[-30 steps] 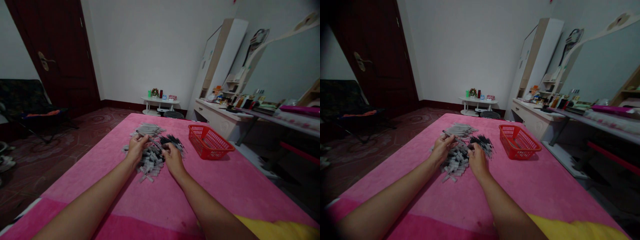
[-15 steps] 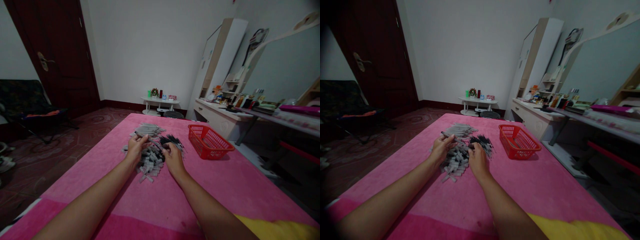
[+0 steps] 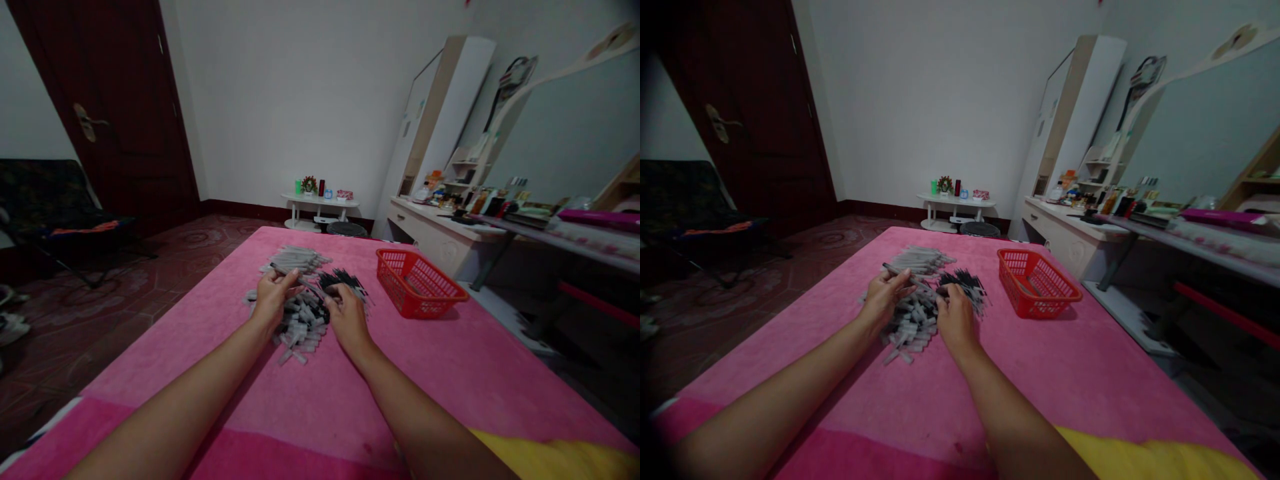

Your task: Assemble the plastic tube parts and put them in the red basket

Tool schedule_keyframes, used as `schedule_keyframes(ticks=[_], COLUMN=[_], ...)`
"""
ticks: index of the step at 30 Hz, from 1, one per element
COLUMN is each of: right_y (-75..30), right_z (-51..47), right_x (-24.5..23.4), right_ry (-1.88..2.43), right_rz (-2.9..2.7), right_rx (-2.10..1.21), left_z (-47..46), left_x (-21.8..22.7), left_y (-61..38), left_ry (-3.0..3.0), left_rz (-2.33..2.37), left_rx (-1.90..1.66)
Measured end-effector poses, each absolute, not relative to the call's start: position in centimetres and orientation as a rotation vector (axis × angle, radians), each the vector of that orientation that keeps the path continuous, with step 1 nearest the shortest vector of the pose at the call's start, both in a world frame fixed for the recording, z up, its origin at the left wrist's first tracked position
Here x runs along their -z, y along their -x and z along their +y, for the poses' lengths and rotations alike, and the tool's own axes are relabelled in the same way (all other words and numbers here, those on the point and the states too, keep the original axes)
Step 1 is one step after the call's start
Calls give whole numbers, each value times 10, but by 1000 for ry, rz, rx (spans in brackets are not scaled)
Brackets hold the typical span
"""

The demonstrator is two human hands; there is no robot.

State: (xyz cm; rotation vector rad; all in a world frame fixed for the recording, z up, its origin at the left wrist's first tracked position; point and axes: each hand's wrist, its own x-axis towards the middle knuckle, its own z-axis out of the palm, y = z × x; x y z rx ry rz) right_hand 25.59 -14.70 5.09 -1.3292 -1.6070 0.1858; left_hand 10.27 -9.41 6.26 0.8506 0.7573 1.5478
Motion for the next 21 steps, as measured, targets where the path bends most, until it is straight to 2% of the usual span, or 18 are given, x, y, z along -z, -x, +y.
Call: schedule_keyframes(ticks=[6,21], right_y=[-258,-267], right_z=[-153,-154], right_x=[-62,-73], right_ry=[1282,1262], right_rz=[-1639,-1558], right_rx=[-76,-95], left_z=[-97,-106], left_x=[-66,-68], left_y=[-109,-117], left_ry=[-793,-666], left_rz=[757,672], left_rx=[-1488,-1402])
